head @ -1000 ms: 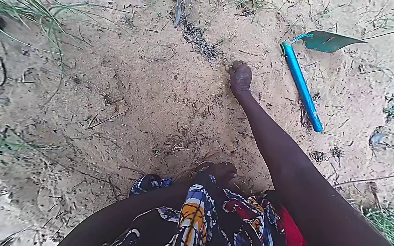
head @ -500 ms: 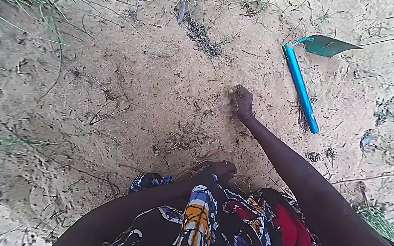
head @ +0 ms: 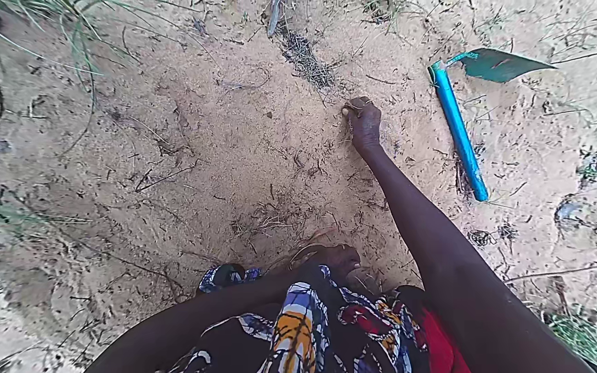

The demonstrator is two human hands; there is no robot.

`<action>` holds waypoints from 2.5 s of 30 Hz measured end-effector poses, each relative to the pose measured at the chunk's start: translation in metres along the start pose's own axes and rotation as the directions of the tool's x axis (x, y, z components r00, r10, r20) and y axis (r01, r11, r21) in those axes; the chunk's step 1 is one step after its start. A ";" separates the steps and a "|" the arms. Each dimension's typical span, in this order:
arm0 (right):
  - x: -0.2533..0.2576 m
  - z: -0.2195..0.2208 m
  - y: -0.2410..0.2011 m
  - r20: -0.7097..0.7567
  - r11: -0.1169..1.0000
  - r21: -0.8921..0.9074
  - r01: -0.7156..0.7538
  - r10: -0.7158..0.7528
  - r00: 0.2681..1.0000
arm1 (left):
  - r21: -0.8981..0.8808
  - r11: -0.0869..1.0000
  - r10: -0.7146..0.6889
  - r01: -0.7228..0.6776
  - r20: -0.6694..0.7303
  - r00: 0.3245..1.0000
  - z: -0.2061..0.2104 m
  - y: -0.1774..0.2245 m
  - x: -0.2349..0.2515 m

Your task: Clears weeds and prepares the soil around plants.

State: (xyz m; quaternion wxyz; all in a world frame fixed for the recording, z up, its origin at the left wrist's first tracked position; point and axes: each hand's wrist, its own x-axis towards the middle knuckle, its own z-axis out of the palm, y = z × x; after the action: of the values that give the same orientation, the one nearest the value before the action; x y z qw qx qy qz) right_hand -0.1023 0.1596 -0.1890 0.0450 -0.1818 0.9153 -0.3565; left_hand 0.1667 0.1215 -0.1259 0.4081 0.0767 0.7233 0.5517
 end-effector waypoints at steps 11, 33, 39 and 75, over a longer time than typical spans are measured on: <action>-0.035 0.008 -0.019 -0.007 0.787 0.363 -0.499 0.538 0.843 | -0.040 0.997 0.064 -0.066 -0.062 0.996 0.003 -0.007 -0.001; 0.052 0.022 -0.027 -0.133 0.965 0.159 -0.211 0.232 0.964 | -0.015 0.999 -0.029 0.030 0.058 0.998 -0.006 0.004 0.003; 0.052 0.010 -0.034 0.028 0.917 0.117 -0.382 0.382 0.924 | -0.023 0.998 0.057 -0.058 -0.035 0.998 0.003 -0.008 0.004; 0.032 -0.002 -0.007 -0.120 0.875 0.257 -0.411 0.451 0.884 | -0.033 0.999 0.038 -0.035 0.081 0.996 0.011 -0.031 0.024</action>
State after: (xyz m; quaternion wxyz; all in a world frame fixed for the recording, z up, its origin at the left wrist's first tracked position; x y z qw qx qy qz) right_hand -0.1303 0.1447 -0.1811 0.0628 0.0660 0.8869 -0.4530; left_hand 0.1693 0.1311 -0.1650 0.4282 0.1057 0.6957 0.5670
